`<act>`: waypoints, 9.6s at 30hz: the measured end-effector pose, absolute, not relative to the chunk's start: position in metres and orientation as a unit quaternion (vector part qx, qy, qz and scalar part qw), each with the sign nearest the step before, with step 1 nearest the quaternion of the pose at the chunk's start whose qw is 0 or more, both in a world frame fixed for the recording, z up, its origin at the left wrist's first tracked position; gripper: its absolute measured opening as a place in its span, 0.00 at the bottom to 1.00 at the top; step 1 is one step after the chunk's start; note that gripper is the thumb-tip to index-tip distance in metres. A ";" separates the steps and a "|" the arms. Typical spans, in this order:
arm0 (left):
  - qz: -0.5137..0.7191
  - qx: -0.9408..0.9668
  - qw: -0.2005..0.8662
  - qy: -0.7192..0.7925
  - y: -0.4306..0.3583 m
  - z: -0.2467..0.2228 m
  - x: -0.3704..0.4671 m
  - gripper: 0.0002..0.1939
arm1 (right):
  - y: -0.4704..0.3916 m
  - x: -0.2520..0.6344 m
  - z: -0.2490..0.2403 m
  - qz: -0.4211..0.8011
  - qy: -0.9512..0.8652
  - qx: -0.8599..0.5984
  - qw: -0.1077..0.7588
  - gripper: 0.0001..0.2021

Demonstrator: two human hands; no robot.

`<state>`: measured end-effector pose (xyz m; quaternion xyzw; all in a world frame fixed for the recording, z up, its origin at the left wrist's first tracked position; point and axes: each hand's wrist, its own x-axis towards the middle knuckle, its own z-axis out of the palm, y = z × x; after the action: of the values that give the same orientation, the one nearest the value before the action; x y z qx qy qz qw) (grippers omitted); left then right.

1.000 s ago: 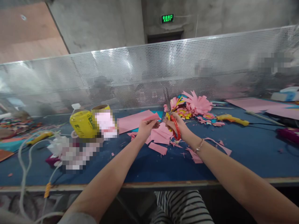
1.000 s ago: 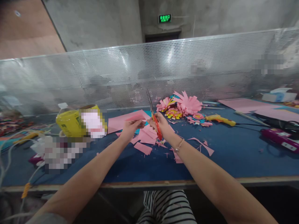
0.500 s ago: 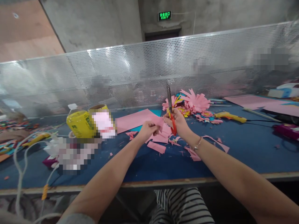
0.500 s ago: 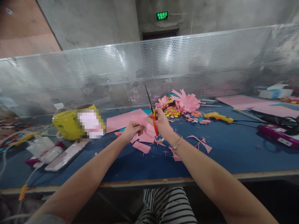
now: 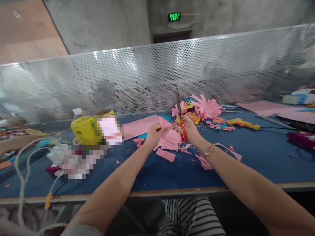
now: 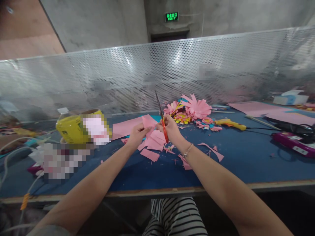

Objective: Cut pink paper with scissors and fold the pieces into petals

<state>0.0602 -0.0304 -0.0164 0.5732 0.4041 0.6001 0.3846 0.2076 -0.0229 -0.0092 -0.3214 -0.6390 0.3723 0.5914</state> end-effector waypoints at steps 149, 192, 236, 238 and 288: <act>0.534 0.490 0.621 0.297 -0.020 -0.020 0.058 0.09 | -0.017 0.213 -0.013 0.596 -0.514 -0.289 0.545 0.07; 0.567 0.513 0.564 0.312 -0.016 -0.025 0.059 0.11 | -0.006 0.217 -0.021 0.326 -0.723 -0.338 0.507 0.14; 0.558 0.552 0.498 0.368 -0.014 -0.025 0.057 0.12 | 0.011 0.248 -0.017 0.137 -0.759 -0.446 0.454 0.06; 0.555 0.552 0.500 0.370 -0.014 -0.025 0.057 0.12 | 0.011 0.249 -0.016 0.133 -0.752 -0.444 0.469 0.07; 0.532 0.658 0.364 0.390 -0.019 -0.022 0.057 0.11 | -0.005 0.220 -0.021 0.319 -0.729 -0.389 0.464 0.08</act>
<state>0.0570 -0.0187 -0.0217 0.6577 0.3897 0.5319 0.3643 0.2202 -0.0054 -0.0206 -0.3894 -0.7291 0.3192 0.4636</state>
